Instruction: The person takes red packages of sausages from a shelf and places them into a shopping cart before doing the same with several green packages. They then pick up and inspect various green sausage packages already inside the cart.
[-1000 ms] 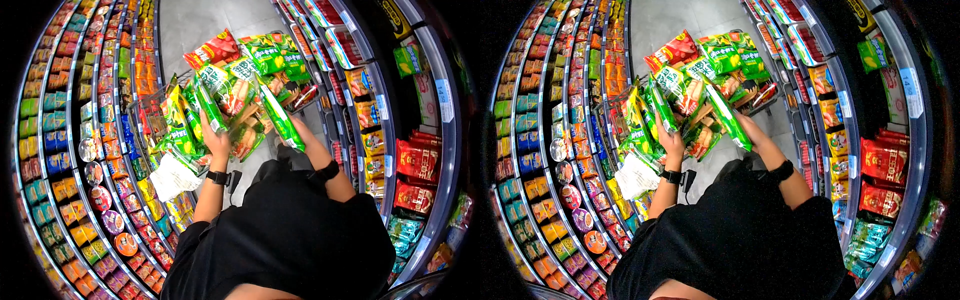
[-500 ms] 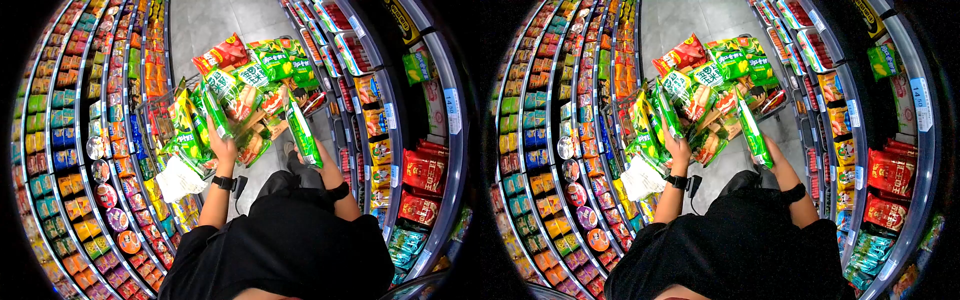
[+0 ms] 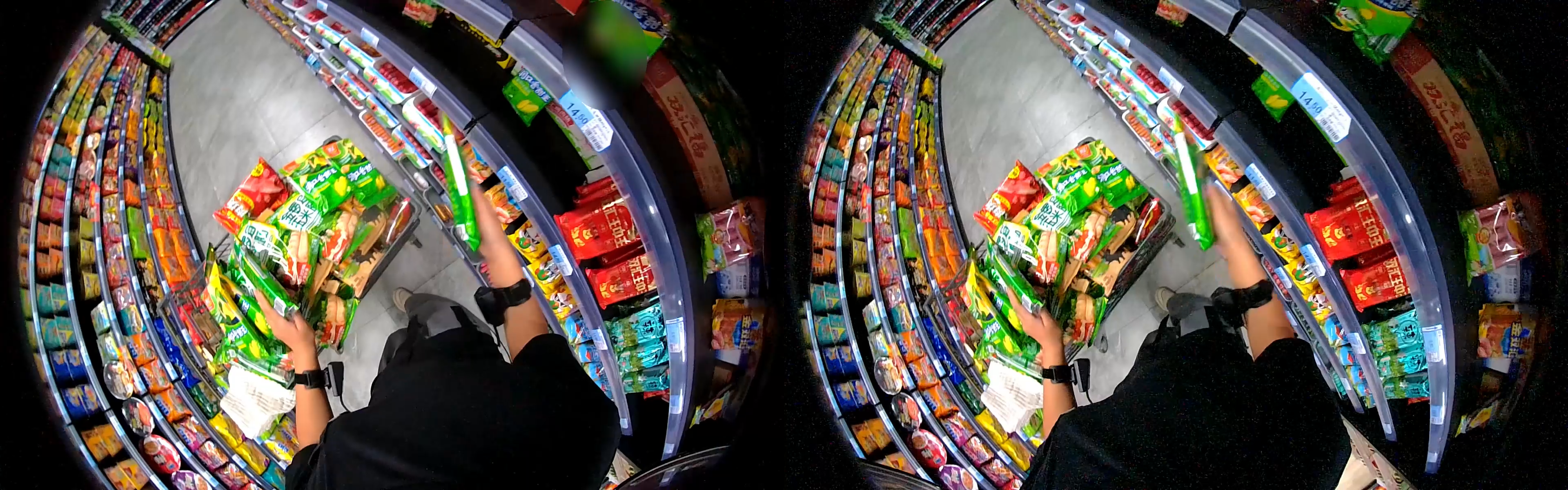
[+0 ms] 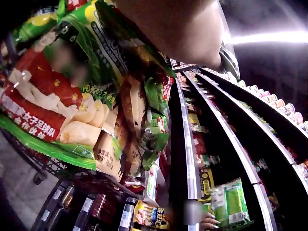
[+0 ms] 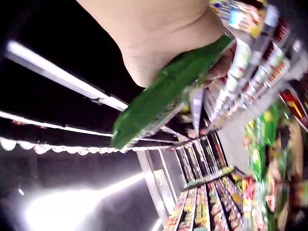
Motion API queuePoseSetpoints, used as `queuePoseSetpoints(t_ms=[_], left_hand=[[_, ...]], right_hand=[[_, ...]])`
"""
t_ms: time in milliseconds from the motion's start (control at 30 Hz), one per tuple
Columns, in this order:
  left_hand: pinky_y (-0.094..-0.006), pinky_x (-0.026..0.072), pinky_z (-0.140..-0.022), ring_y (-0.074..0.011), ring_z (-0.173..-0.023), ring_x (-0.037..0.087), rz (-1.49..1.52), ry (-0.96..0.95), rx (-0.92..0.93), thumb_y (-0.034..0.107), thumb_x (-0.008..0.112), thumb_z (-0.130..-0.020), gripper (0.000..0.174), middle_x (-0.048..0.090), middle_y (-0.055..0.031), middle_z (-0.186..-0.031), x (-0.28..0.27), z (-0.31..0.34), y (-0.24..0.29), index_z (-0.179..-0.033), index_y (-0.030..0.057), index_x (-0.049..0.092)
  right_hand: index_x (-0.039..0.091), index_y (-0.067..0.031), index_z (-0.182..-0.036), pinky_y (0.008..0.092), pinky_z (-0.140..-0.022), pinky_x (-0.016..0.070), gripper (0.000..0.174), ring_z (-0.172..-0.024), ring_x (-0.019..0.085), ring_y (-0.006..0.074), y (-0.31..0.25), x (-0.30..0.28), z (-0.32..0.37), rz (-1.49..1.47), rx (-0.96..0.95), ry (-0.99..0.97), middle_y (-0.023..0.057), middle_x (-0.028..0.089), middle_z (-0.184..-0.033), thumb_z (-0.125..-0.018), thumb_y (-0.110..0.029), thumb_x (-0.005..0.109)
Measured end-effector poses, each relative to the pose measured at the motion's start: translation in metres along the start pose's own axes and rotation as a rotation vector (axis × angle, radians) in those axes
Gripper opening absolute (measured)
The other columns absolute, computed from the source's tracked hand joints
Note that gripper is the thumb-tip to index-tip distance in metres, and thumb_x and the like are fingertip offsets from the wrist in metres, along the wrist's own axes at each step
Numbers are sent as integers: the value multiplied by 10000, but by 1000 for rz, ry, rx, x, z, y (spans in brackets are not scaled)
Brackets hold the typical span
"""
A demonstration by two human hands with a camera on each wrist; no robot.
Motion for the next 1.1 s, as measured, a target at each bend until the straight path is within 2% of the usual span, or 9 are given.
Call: queuePoseSetpoints(t_ms=[67, 133, 267, 667, 800, 867, 933, 1033, 1100], left_hand=[[-392, 238, -1057, -390, -1280, 319, -23, 0, 13, -34, 449, -652, 748, 333, -232, -1389, -1, 0, 1, -1377, -22, 261], [-394, 239, -1058, -390, -1280, 319, -40, -2, 13, -31, 452, -652, 747, 333, -232, -1389, -2, -1, 6, -1375, -25, 262], [-383, 249, -1054, -375, -1281, 330, 51, -6, -29, -32, 411, -674, 699, 341, -245, -1378, -2, -1, -3, -1361, -40, 282], [-370, 420, -850, -340, -924, 553, 177, 186, -213, -7, 348, -770, 536, 551, -267, -1092, -13, 5, -41, -1302, -58, 367], [-377, 405, -859, -301, -931, 532, 358, 374, -409, 180, 376, -957, 399, 549, -243, -1086, -29, 6, -43, -1241, -101, 391], [-374, 404, -858, -282, -955, 514, 445, 350, -386, 171, 375, -959, 380, 532, -217, -1122, -39, 6, -35, -1228, -97, 393], [-362, 410, -856, -265, -957, 511, 451, 425, -341, 177, 386, -957, 378, 529, -211, -1128, -45, 4, -4, -1222, -91, 401], [-376, 424, -882, -250, -1003, 512, 787, 267, -352, 222, 413, -948, 420, 524, -193, -1134, -29, 18, 11, -1242, -78, 390], [-403, 403, -927, -276, -1083, 498, 929, 108, 40, 206, 459, -916, 442, 491, -213, -1193, -36, 22, 69, -1266, -53, 379]], right_hand=[[537, 22, -1031, 413, -653, 489, 466, -819, 628, 306, -31, -53, -24, 776, -423, 397, 180, 618, -1002, -883, -420, 522], [522, 29, -939, 457, -656, 477, 451, -810, 605, 415, -117, -31, 12, 981, -360, 460, 255, 616, -905, -852, -412, 551], [518, 30, -931, 498, -693, 469, 477, -789, 594, 440, -153, -50, 13, 1355, -319, 744, 270, 614, -814, -869, -441, 482], [545, -12, -870, 464, -673, 499, 448, -810, 607, 385, -138, -87, -10, 1551, -246, 849, 206, 613, -868, -846, -456, 488], [573, -9, -935, 414, -707, 495, 323, -821, 585, 349, -159, -43, 25, 1694, -732, 851, 176, 583, -907, -823, -312, 566], [565, 14, -1007, 451, -807, 428, 323, -916, 549, 361, -151, 3, 48, 1350, -926, 564, 205, 572, -940, -762, -193, 604], [527, 9, -1123, 416, -796, 458, 369, -952, 554, 354, -123, 57, 61, 1018, -800, 76, 198, 569, -1034, -796, -151, 592], [221, -65, -1380, 372, -821, 476, 641, -1108, 509, 315, -115, 149, 119, 608, -496, -692, 253, 409, -1286, -861, -206, 570], [-57, -134, -1438, 390, -863, 461, 830, -1191, 451, 314, -107, 188, 150, 359, -337, -1035, 313, 195, -1405, -894, -302, 547]])
Point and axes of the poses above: each hand's wrist, its own z-axis away from the middle knuckle, its own x-axis out of the palm, y = z × x, the point moved 4 cm from there along -z, towards the middle knuckle
